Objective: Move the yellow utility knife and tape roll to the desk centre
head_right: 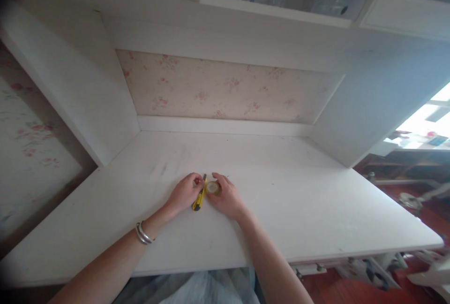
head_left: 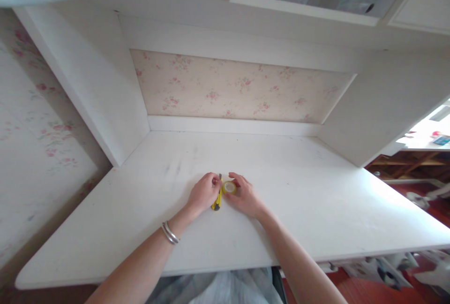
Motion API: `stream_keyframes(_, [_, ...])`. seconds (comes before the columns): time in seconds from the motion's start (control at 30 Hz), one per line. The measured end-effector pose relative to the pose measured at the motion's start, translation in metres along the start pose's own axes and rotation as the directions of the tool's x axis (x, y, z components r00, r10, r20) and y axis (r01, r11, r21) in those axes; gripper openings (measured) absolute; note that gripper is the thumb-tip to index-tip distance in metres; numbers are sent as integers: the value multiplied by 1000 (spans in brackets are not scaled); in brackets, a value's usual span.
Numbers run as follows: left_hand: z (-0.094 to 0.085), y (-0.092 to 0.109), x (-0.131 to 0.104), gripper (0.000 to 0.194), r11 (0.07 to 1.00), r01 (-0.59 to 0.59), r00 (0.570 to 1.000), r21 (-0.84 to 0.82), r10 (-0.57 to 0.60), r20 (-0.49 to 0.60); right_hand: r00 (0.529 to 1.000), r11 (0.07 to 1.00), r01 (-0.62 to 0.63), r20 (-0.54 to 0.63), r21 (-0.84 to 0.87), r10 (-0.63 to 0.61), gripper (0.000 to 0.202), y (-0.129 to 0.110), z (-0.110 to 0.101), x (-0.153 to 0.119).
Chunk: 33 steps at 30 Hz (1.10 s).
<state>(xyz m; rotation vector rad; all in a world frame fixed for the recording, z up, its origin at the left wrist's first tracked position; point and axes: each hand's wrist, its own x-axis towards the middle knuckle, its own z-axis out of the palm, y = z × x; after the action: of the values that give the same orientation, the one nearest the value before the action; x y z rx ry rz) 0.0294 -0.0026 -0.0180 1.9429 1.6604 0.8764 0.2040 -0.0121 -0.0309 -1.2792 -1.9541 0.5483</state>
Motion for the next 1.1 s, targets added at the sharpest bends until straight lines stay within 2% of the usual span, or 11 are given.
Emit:
stream_keyframes(0.17, [3, -8, 6, 20, 990, 18, 1000, -137, -15, 17, 1000, 998, 2, -6, 59, -1, 52, -1, -1, 0])
stream_keyframes(0.37, [6, -15, 9, 20, 979, 23, 999, -201, -15, 38, 998, 999, 30, 54, -35, -28, 53, -1, -2, -1])
stream_keyframes(0.67, [8, -17, 10, 19, 981, 41, 999, -189, -35, 34, 999, 987, -33, 34, -160, 39, 58, -4, 0, -1])
stream_keyframes(0.97, [6, -14, 8, 19, 989, 40, 998, -142, -32, 55, 998, 992, 28, 54, -125, -22, 62, -2, -2, -2])
stream_keyframes(1.1, [7, -15, 8, 19, 990, 44, 998, -135, -36, 60, 999, 990, -31, 3, -137, 32, 60, -3, 0, -1])
